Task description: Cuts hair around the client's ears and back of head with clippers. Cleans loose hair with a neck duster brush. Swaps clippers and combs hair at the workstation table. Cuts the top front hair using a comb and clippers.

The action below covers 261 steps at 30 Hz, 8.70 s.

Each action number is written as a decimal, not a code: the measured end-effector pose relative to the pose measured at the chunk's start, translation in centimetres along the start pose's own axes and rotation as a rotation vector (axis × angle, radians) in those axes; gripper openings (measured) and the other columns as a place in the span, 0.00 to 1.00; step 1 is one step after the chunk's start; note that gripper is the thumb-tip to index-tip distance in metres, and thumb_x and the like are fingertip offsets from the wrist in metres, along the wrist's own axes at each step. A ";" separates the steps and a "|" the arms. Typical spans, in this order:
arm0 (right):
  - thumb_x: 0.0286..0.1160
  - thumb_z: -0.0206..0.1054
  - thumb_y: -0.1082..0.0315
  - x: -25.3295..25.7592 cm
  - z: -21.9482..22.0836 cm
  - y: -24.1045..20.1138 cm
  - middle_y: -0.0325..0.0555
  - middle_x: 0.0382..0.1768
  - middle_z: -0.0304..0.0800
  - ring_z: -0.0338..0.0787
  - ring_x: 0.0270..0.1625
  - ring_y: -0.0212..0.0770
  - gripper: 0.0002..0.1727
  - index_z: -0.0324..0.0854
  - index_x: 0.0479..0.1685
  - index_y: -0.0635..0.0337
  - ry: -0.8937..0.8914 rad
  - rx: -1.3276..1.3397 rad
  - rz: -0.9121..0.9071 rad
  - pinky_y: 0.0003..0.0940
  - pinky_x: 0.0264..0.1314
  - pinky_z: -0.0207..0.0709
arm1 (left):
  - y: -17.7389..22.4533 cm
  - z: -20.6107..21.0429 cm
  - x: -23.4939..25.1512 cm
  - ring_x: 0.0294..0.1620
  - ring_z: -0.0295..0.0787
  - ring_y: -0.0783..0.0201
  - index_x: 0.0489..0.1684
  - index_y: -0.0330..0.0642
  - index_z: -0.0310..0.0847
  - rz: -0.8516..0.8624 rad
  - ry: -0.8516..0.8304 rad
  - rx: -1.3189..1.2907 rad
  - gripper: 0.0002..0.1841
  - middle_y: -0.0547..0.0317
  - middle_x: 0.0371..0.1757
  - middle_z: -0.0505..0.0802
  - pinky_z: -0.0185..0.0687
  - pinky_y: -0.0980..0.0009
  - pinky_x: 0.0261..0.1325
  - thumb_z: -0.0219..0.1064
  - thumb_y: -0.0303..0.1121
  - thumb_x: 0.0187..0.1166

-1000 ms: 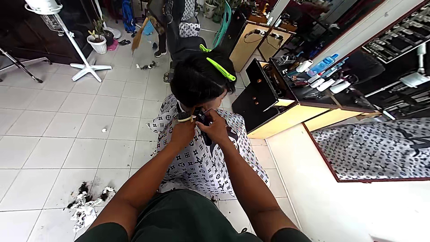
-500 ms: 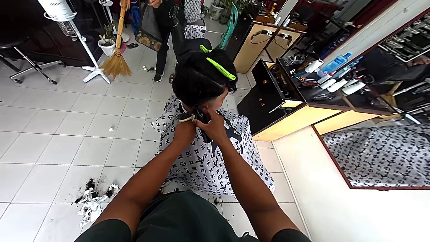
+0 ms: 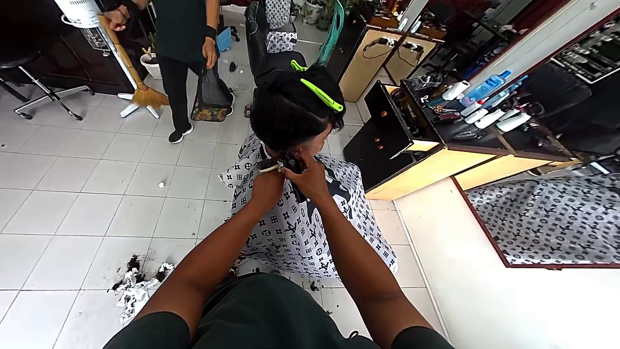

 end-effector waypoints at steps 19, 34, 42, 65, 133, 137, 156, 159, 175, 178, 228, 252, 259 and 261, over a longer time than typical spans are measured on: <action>0.64 0.83 0.60 -0.2 -0.3 -0.1 0.60 0.42 0.89 0.89 0.39 0.51 0.26 0.81 0.54 0.69 0.048 0.020 -0.021 0.52 0.43 0.82 | 0.3 -0.4 -0.1 0.48 0.92 0.36 0.55 0.33 0.87 0.065 0.071 0.026 0.12 0.37 0.47 0.93 0.85 0.38 0.44 0.60 0.28 0.85; 0.65 0.83 0.60 -0.4 -0.3 -0.2 0.59 0.40 0.88 0.88 0.37 0.50 0.24 0.80 0.51 0.68 0.063 0.037 -0.050 0.50 0.39 0.82 | 0.2 -0.6 -0.2 0.50 0.92 0.34 0.54 0.32 0.87 0.043 0.051 -0.002 0.13 0.35 0.49 0.93 0.84 0.37 0.45 0.58 0.29 0.86; 0.64 0.83 0.60 -0.6 -0.2 0.0 0.55 0.34 0.87 0.87 0.33 0.46 0.23 0.79 0.48 0.66 0.065 0.062 -0.037 0.47 0.37 0.81 | 0.1 -0.5 -0.1 0.53 0.91 0.34 0.56 0.30 0.86 0.035 -0.015 0.018 0.13 0.34 0.51 0.92 0.83 0.37 0.49 0.59 0.30 0.86; 0.68 0.79 0.63 -0.9 0.0 1.0 0.53 0.36 0.90 0.91 0.35 0.44 0.21 0.78 0.53 0.64 0.095 0.183 0.051 0.45 0.39 0.85 | -0.1 0.1 0.3 0.52 0.91 0.36 0.70 0.40 0.83 0.034 -0.040 0.081 0.17 0.37 0.53 0.92 0.84 0.39 0.47 0.58 0.29 0.86; 0.66 0.77 0.66 -0.4 -0.1 2.5 0.44 0.34 0.91 0.91 0.36 0.29 0.16 0.79 0.47 0.64 0.142 0.501 0.035 0.28 0.44 0.85 | -0.4 0.0 0.5 0.54 0.90 0.32 0.88 0.52 0.68 -0.002 -0.133 0.196 0.29 0.32 0.56 0.90 0.81 0.35 0.49 0.62 0.33 0.85; 0.67 0.76 0.66 -0.6 -0.1 3.1 0.42 0.32 0.90 0.89 0.33 0.28 0.15 0.78 0.46 0.63 0.176 0.533 0.047 0.26 0.40 0.84 | -0.4 0.1 0.6 0.52 0.90 0.33 0.91 0.55 0.63 -0.013 -0.150 0.222 0.32 0.33 0.56 0.89 0.82 0.37 0.48 0.63 0.34 0.84; 0.65 0.76 0.71 -0.5 0.2 2.4 0.43 0.36 0.91 0.91 0.36 0.27 0.15 0.78 0.47 0.65 0.160 0.624 -0.013 0.24 0.43 0.86 | -0.5 0.0 0.8 0.49 0.91 0.33 0.87 0.50 0.70 0.021 -0.087 0.198 0.29 0.33 0.52 0.91 0.82 0.36 0.44 0.63 0.31 0.82; 0.65 0.76 0.71 -0.4 0.1 2.3 0.42 0.35 0.91 0.90 0.35 0.26 0.15 0.78 0.46 0.65 0.168 0.623 -0.025 0.23 0.43 0.86 | -0.4 -0.1 0.7 0.51 0.91 0.33 0.84 0.47 0.73 0.023 -0.092 0.200 0.27 0.33 0.53 0.91 0.82 0.35 0.45 0.64 0.31 0.82; 0.67 0.73 0.75 -0.8 0.6 3.0 0.37 0.33 0.90 0.90 0.33 0.25 0.12 0.76 0.45 0.61 0.194 0.832 0.042 0.23 0.39 0.86 | -0.4 -0.3 0.8 0.46 0.91 0.34 0.87 0.52 0.69 0.044 -0.060 0.202 0.31 0.33 0.48 0.91 0.81 0.37 0.40 0.63 0.29 0.80; 0.69 0.73 0.75 -0.7 0.7 3.4 0.38 0.31 0.90 0.90 0.31 0.27 0.11 0.76 0.44 0.61 0.210 0.840 0.072 0.25 0.36 0.87 | -0.6 -0.1 0.8 0.46 0.91 0.34 0.90 0.56 0.65 0.021 -0.092 0.218 0.33 0.33 0.49 0.90 0.81 0.38 0.42 0.63 0.30 0.81; 0.76 0.64 0.73 -1.5 1.5 4.8 0.41 0.30 0.89 0.91 0.27 0.35 0.07 0.73 0.47 0.61 0.264 1.026 0.118 0.33 0.33 0.90 | -0.6 -0.2 0.6 0.42 0.90 0.36 0.97 0.73 0.42 0.033 -0.113 0.206 0.46 0.35 0.47 0.90 0.81 0.40 0.40 0.66 0.32 0.80; 0.74 0.67 0.75 -1.0 1.4 4.2 0.42 0.31 0.89 0.91 0.28 0.34 0.08 0.74 0.47 0.62 0.245 0.974 0.120 0.32 0.33 0.90 | -0.8 -0.1 0.7 0.45 0.91 0.34 0.96 0.67 0.51 0.019 -0.115 0.219 0.41 0.34 0.48 0.91 0.82 0.38 0.42 0.66 0.33 0.81; 0.73 0.67 0.75 -1.6 1.1 3.9 0.41 0.30 0.90 0.91 0.27 0.34 0.09 0.73 0.47 0.61 0.216 0.954 0.105 0.31 0.32 0.90 | -0.8 -0.1 0.7 0.43 0.91 0.34 0.96 0.71 0.47 0.015 -0.123 0.204 0.43 0.34 0.48 0.91 0.82 0.38 0.41 0.65 0.31 0.81; 0.68 0.72 0.75 -1.5 0.8 3.2 0.41 0.34 0.91 0.91 0.31 0.30 0.12 0.76 0.47 0.63 0.183 0.830 0.059 0.29 0.37 0.89 | -0.7 -0.2 0.6 0.47 0.91 0.34 0.94 0.65 0.55 0.005 -0.134 0.214 0.38 0.34 0.51 0.91 0.82 0.38 0.43 0.64 0.32 0.82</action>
Point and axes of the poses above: each hand's wrist, its own x-axis towards the middle knuckle, its own z-axis out of the palm, y = z × x, the point moved 10 cm from there along x, towards the middle knuckle
